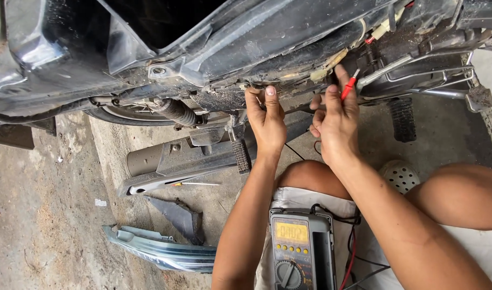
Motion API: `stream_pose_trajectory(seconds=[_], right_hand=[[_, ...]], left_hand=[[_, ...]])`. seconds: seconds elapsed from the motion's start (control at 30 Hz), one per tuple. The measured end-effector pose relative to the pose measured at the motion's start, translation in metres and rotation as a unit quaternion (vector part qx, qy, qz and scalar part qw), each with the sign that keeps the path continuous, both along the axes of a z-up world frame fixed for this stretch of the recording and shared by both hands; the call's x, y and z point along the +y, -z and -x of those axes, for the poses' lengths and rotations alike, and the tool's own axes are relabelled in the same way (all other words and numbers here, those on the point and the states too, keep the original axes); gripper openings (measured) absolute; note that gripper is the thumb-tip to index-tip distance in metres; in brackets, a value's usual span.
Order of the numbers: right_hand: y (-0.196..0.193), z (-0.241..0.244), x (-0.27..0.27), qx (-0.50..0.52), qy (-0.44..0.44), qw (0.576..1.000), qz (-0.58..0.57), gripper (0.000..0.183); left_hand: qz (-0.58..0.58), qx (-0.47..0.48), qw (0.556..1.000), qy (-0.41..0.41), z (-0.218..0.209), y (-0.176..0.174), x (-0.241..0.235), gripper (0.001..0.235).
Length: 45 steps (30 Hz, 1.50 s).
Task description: The person uses a multimeter to test the electrical connections on a motorcycle. They touch the probes to various wires and connectors near the engine and frame while observing the multimeter display.
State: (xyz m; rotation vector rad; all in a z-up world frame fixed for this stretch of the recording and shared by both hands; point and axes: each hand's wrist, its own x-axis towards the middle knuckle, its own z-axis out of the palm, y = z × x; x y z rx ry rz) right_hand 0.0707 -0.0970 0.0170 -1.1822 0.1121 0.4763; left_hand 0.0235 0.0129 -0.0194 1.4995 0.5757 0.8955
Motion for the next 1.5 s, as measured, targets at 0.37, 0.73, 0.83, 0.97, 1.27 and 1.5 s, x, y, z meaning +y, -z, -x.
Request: stream_pose_trajectory(seconds=[0.37,0.73,0.83,0.97,1.27,1.5], right_hand=[[0.023,-0.006,0.007,-0.048,-0.034,0.996,0.074,0.046],[0.017,-0.007,-0.042,0.016,0.214,0.976,0.043,0.03],[0.025,-0.012,-0.054,0.01,0.233,0.972,0.033,0.03],[0.006,0.0,-0.053,-0.062,0.071,0.99,0.106,0.026],[0.019,0.0,-0.017,-0.039,-0.01,0.986,0.159,0.026],[0.027,-0.009,-0.003,-0.18,0.026,0.964,0.195,0.025]], left_hand=[[-0.053,0.051,0.996,-0.053,0.002,-0.026,-0.002,0.022],[-0.077,0.183,0.971,0.13,0.004,-0.022,-0.022,0.019],[-0.111,0.298,0.939,0.134,-0.004,-0.041,-0.029,0.036],[-0.123,0.329,0.93,0.108,-0.01,-0.037,-0.036,0.04],[-0.268,0.335,0.902,0.039,-0.017,-0.067,-0.043,0.037],[0.118,0.214,0.967,0.079,-0.03,-0.054,-0.037,0.035]])
